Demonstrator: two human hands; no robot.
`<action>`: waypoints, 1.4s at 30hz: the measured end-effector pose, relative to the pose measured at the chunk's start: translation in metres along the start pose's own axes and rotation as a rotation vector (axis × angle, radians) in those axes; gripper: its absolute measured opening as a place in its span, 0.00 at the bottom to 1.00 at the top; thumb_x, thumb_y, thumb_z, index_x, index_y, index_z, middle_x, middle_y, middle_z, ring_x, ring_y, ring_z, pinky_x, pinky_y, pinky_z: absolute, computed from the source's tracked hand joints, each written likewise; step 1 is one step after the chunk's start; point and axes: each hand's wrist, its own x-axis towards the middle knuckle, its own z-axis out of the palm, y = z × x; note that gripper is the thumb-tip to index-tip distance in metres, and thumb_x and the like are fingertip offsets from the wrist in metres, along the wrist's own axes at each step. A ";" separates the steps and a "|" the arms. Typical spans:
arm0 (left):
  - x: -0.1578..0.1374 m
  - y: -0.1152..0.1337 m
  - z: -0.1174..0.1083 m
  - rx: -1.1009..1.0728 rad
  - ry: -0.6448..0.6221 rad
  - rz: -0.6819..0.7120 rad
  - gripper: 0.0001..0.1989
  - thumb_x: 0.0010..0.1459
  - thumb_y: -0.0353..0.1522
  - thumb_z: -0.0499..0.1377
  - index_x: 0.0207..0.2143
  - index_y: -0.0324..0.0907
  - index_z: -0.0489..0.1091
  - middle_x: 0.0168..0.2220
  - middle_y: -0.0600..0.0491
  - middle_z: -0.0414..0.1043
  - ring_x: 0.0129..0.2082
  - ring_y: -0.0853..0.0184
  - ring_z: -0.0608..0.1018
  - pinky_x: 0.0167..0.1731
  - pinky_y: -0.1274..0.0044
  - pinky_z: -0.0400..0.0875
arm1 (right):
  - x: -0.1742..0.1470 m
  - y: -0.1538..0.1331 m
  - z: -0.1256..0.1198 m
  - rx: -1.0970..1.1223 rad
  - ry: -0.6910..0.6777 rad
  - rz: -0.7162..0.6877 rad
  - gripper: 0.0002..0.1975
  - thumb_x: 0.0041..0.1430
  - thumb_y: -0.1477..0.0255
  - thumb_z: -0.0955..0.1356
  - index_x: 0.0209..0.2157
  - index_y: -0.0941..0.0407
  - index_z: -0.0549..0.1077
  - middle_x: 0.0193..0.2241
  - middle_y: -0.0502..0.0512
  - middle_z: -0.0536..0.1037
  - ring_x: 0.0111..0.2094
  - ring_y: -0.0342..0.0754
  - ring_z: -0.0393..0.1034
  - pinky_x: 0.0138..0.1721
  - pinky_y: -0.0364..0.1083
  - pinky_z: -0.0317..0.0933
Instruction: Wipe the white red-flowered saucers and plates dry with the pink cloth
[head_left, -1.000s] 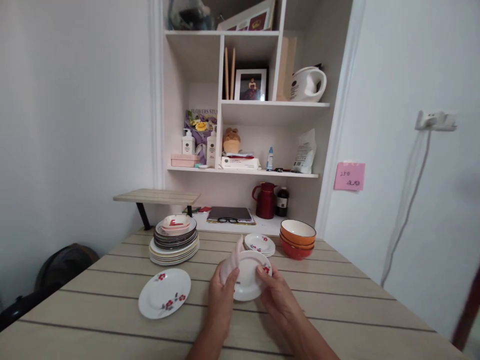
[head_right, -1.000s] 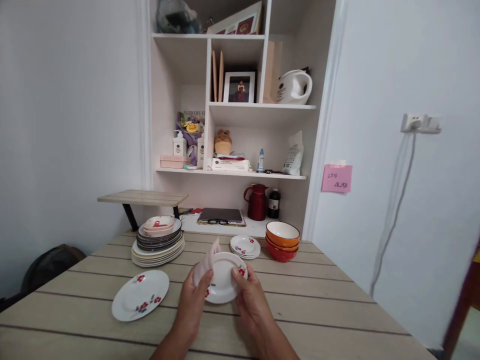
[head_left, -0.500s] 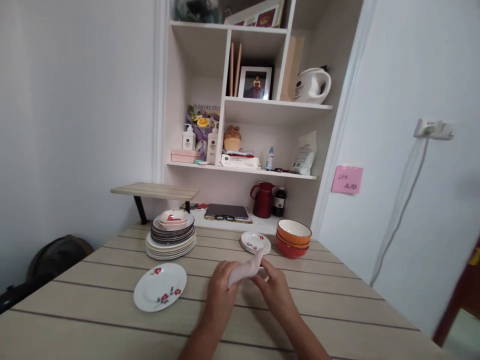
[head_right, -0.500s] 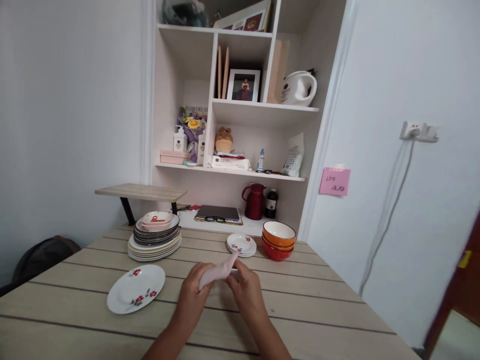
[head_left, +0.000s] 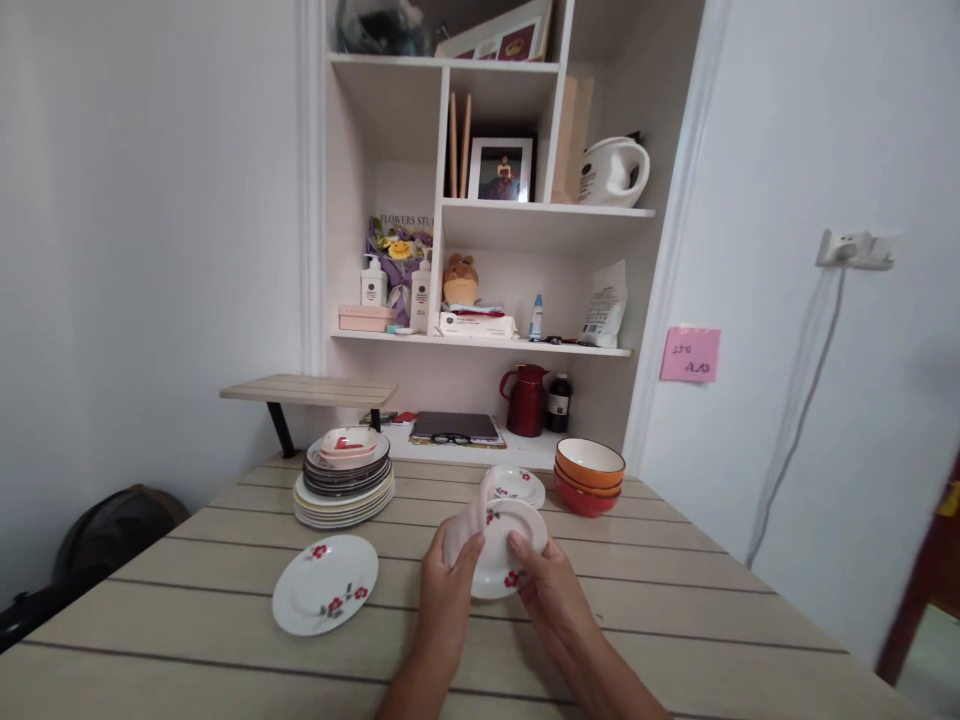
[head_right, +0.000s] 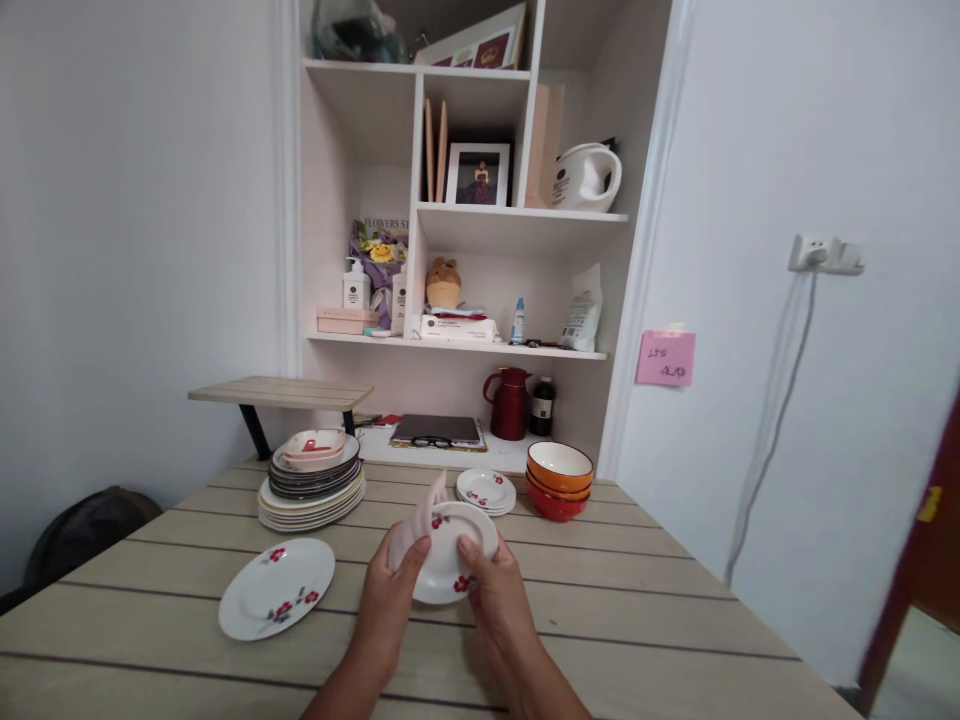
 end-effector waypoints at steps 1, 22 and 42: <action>-0.001 0.000 0.001 -0.035 -0.005 -0.022 0.25 0.50 0.46 0.64 0.45 0.38 0.71 0.38 0.47 0.78 0.37 0.60 0.78 0.37 0.73 0.73 | 0.000 0.001 0.001 0.048 0.004 0.023 0.25 0.45 0.65 0.77 0.46 0.56 0.75 0.37 0.58 0.82 0.32 0.50 0.74 0.34 0.47 0.67; 0.009 -0.010 -0.017 0.512 -0.070 0.525 0.18 0.47 0.26 0.55 0.40 0.45 0.76 0.39 0.49 0.77 0.42 0.58 0.76 0.46 0.65 0.70 | 0.010 -0.021 -0.019 -0.908 -0.081 -0.609 0.10 0.49 0.76 0.70 0.35 0.51 0.80 0.40 0.58 0.80 0.44 0.58 0.71 0.47 0.52 0.63; -0.002 -0.002 0.003 0.049 -0.049 -0.021 0.27 0.47 0.51 0.63 0.37 0.36 0.74 0.34 0.47 0.78 0.34 0.61 0.77 0.36 0.73 0.71 | 0.000 -0.017 0.006 0.116 -0.029 -0.077 0.21 0.41 0.67 0.78 0.41 0.54 0.77 0.39 0.57 0.82 0.38 0.53 0.75 0.39 0.49 0.66</action>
